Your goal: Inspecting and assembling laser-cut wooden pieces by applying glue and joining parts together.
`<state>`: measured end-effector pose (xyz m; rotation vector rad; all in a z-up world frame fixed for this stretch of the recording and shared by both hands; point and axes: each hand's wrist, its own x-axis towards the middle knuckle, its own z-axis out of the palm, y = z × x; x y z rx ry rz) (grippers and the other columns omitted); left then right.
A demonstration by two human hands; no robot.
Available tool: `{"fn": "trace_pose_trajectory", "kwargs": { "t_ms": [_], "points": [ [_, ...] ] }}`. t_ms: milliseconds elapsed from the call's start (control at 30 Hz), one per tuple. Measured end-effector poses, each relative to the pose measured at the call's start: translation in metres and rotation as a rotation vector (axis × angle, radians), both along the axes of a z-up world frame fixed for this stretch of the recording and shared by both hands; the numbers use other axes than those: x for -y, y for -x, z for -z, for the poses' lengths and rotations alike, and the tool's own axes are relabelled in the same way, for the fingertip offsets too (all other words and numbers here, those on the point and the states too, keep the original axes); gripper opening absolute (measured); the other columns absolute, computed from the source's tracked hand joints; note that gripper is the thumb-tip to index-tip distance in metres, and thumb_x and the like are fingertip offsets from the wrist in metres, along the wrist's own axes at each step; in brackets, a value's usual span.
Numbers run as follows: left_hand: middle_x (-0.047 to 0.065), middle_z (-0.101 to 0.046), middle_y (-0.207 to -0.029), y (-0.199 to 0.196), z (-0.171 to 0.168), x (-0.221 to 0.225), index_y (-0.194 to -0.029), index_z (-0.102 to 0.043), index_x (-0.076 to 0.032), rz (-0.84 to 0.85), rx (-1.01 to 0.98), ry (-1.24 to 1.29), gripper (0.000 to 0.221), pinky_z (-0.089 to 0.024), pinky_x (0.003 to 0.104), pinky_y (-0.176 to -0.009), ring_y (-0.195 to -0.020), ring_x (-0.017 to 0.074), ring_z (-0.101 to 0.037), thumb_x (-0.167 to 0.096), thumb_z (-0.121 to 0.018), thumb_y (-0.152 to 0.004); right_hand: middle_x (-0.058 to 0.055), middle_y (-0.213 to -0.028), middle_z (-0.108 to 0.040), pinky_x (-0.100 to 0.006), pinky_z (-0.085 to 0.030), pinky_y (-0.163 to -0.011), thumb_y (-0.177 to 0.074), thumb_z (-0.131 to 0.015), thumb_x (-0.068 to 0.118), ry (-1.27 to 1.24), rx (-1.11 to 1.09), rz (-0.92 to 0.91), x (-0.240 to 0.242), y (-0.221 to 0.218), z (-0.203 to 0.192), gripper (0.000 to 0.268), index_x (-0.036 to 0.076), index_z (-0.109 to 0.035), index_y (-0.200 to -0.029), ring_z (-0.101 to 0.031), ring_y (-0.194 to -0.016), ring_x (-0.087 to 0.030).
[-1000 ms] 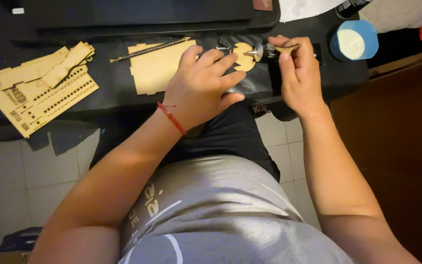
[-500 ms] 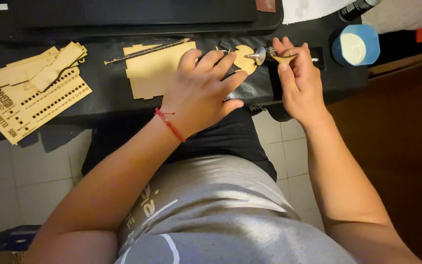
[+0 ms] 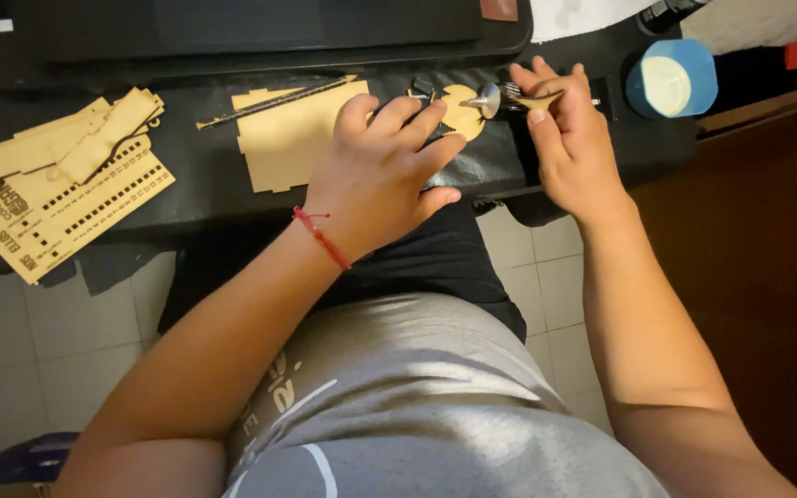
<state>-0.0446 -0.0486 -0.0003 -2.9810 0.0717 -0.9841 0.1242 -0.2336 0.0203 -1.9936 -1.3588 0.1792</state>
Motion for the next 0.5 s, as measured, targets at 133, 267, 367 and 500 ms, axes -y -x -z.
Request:
{"fn": "trace_pose_trajectory", "kwargs": {
  "t_ms": [133,267,367,500],
  "points": [
    [-0.003,-0.069,-0.122,0.002,-0.003,0.001,-0.101,-0.066,-0.030,-0.018,-0.006,-0.003,0.052,-0.041,0.037,-0.089,-0.104,0.0165,-0.061,-0.066,-0.083,-0.069,-0.022,-0.143,-0.055,-0.060,-0.008,-0.122,-0.110,-0.035,0.021,0.053,0.019,-0.002,-0.002,-0.003,-0.004,0.017,0.006,-0.041,-0.111,-0.038,-0.145,-0.044],
    [-0.005,-0.068,-0.120,0.003,-0.006,0.001,-0.100,-0.066,-0.031,-0.032,0.000,-0.036,0.051,-0.041,0.036,-0.085,-0.101,0.0156,-0.061,-0.070,-0.081,-0.071,-0.022,-0.141,-0.057,-0.060,-0.009,-0.122,-0.111,-0.033,0.034,0.037,0.014,-0.013,-0.001,-0.007,0.000,0.029,0.006,-0.041,-0.110,-0.040,-0.145,-0.045],
    [-0.006,-0.069,-0.118,0.004,-0.004,0.001,-0.097,-0.065,-0.030,-0.029,0.015,-0.029,0.050,-0.041,0.034,-0.079,-0.096,0.0145,-0.062,-0.069,-0.082,-0.070,-0.020,-0.143,-0.056,-0.062,-0.009,-0.123,-0.110,-0.038,0.018,-0.009,0.030,-0.010,0.003,-0.006,0.007,0.012,0.007,-0.040,-0.108,-0.041,-0.145,-0.045],
    [-0.006,-0.069,-0.109,0.007,-0.004,-0.001,-0.099,-0.067,-0.025,0.026,0.049,0.080,0.043,-0.040,0.036,-0.076,-0.093,0.0172,-0.062,-0.059,-0.082,-0.077,-0.020,-0.138,-0.059,-0.064,-0.022,-0.121,-0.105,-0.052,0.007,-0.184,0.142,0.087,0.008,-0.002,0.014,0.005,0.002,-0.052,-0.104,-0.053,-0.135,-0.041]
  ]
}}
